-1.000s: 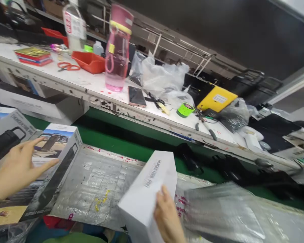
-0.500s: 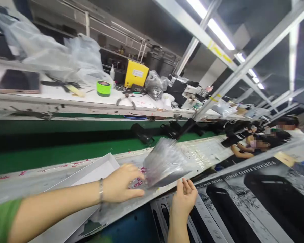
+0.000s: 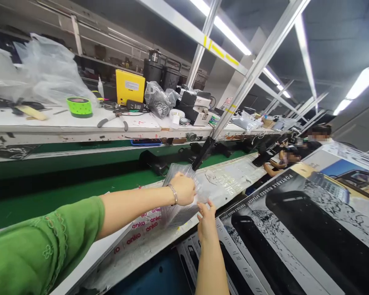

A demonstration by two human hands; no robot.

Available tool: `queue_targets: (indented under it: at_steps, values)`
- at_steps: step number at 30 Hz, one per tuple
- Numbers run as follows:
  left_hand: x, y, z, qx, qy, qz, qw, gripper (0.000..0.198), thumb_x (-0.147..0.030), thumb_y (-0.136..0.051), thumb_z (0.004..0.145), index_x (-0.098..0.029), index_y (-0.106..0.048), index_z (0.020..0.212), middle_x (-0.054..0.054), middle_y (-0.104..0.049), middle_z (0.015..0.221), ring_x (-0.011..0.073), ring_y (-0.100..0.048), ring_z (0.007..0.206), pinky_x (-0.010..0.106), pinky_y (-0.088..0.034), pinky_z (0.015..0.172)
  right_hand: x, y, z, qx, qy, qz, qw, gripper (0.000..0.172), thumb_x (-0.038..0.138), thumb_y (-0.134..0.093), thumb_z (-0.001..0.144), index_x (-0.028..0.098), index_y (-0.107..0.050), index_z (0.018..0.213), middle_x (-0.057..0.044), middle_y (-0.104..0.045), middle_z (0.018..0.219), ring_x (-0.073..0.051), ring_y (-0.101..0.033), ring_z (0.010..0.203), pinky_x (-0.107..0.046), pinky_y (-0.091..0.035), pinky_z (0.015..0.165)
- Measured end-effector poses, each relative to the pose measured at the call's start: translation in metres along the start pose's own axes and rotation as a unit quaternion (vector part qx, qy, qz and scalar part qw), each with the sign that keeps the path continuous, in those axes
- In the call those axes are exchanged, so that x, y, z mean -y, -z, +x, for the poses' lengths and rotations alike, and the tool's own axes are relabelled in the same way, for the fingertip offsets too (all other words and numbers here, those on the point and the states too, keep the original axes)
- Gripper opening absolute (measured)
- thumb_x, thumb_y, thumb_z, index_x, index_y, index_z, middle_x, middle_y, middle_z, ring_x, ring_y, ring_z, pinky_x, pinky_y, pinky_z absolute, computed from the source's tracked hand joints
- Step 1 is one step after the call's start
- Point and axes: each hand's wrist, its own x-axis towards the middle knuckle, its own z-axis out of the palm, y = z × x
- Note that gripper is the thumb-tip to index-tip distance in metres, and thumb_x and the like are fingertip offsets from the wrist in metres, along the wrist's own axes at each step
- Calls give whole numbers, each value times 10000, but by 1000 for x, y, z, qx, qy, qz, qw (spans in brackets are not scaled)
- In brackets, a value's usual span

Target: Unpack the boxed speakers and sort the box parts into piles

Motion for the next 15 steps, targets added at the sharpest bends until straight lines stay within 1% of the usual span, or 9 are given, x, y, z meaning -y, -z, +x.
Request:
queue_targets:
  at_steps: [1,3,5,7,8,10,12,13,15]
  values:
    - [1,14,-9,-20,-8,-27,999,270,-238,-508,872,-122,-658,680,139,-714,777,245,-645,799,433,-403,859,8,3,-4,-13,16,-22,1000,982,516,-698,569,204,-270,1397,-156,-511,1312,-311,-436,1274,-514,-317,1066]
    - [9,48,-33,-26,-32,-164,986,249,-226,-482,888,-146,-613,693,78,-707,731,180,-624,710,339,-442,751,30,8,-18,-51,105,-111,987,1123,511,-760,517,191,-214,1444,-184,-393,1424,-342,-349,1328,-496,-286,1095]
    - [23,80,-64,24,-67,-369,927,226,-231,-504,886,-156,-568,682,27,-661,625,138,-586,606,283,-450,667,56,11,-36,-51,227,-217,948,1142,513,-799,500,222,-253,1459,-157,-329,1480,-383,-337,1322,-511,-244,1115]
    - [42,98,-99,65,-94,-530,840,252,-289,-567,878,-153,-551,666,7,-611,567,126,-564,576,281,-461,675,75,3,-55,81,251,-238,935,991,496,-801,535,254,-396,1406,-120,-484,1372,-364,-500,1173,-494,-340,1058]
    - [53,100,-117,55,-95,-585,803,287,-333,-605,865,-149,-549,652,0,-586,546,123,-558,572,285,-461,687,78,-6,-64,166,232,-232,930,897,489,-802,546,245,-483,1348,-111,-586,1242,-343,-564,1071,-475,-399,1007]
    - [75,90,-153,-21,-72,-669,740,362,-457,-669,814,-137,-570,678,7,-584,578,126,-567,613,293,-454,719,69,-37,-81,297,176,-194,918,731,510,-783,577,206,-600,1216,-78,-674,928,-292,-620,873,-429,-484,879]
    - [97,67,-191,-114,-24,-716,688,481,-564,-749,694,-136,-591,848,26,-621,716,138,-586,703,297,-448,746,43,-77,-100,346,127,-147,918,647,554,-730,647,187,-610,1166,-36,-644,759,-238,-616,741,-381,-513,775]
    - [107,53,-212,-157,14,-715,681,571,-565,-795,631,-153,-566,953,25,-621,782,136,-581,729,287,-443,732,26,-97,-108,364,110,-125,917,629,566,-700,684,184,-593,1173,-26,-636,744,-220,-613,722,-362,-515,755]
    - [123,25,-257,-226,114,-661,706,659,-457,-862,575,-198,-483,1047,-11,-580,827,96,-528,687,242,-414,658,-8,-134,-120,415,79,-106,900,624,568,-673,724,181,-565,1202,-46,-665,826,-224,-636,806,-349,-516,797]
